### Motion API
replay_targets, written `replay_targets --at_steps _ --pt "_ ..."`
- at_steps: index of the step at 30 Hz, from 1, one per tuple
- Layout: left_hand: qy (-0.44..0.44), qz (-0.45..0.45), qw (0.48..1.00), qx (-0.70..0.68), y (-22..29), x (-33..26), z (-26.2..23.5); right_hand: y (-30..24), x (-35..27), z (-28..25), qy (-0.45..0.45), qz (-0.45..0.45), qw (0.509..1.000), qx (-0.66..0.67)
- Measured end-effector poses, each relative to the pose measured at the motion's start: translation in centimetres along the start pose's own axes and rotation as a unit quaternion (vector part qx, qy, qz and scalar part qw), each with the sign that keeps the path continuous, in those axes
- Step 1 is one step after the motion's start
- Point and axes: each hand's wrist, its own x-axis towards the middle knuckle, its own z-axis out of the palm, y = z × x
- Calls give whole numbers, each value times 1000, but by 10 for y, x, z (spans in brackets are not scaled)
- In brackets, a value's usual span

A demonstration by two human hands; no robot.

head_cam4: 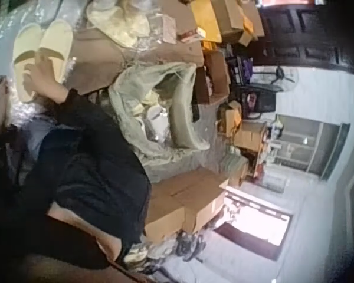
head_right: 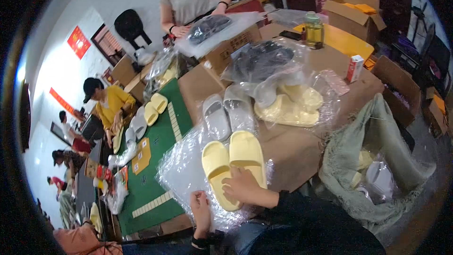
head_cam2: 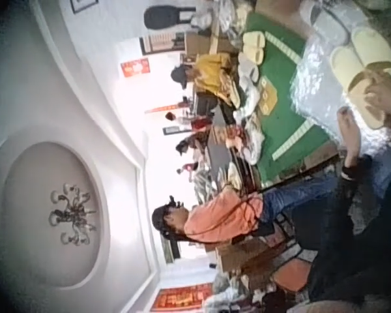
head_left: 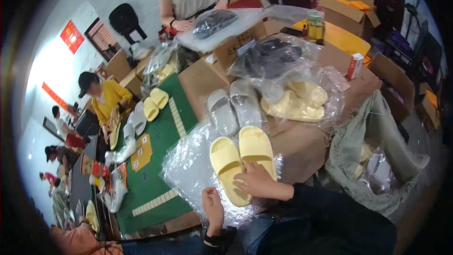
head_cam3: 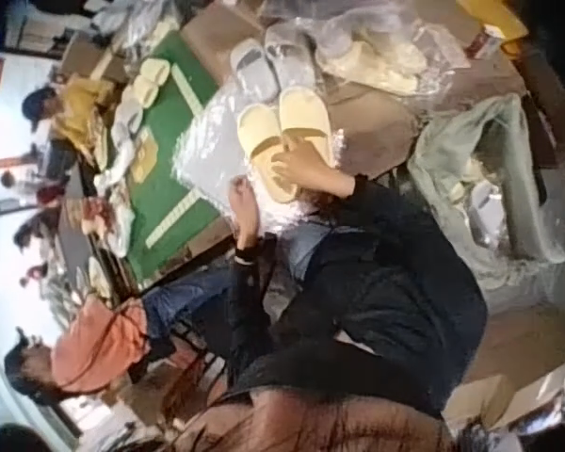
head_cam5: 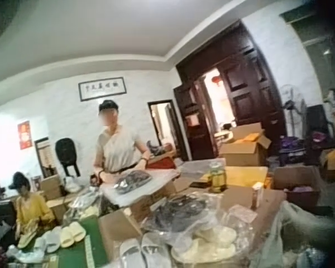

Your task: The recorder is packaging finished slippers into plastic bags and placing them into a large collection bag.

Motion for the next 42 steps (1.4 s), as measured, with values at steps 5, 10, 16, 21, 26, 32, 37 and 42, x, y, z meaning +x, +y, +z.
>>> replay_targets --at_steps 5,10,16,21,26,32,37,42 --pt "-87 178 944 262 -37 -29 1 14 12 31 145 49 974 -167" --pt "-69 205 898 383 -38 -53 5 27 27 24 92 73 988 -97" --pt "-112 182 777 592 -37 -46 -2 15 -25 -92 -228 -84 969 -51" --pt "-30 262 817 512 -92 -29 -29 13 -46 -85 -372 -223 882 184" --pt "21 191 817 544 -36 -23 -4 43 -65 -77 -477 -245 835 127" --pt "144 266 814 496 -55 -10 -7 32 -69 -99 -547 -183 806 135" --pt "123 281 829 467 -35 -2 -12 -5 -45 -102 -566 -104 812 96" --pt "96 258 860 430 -19 -7 -8 30 -53 -105 -550 -12 831 78"
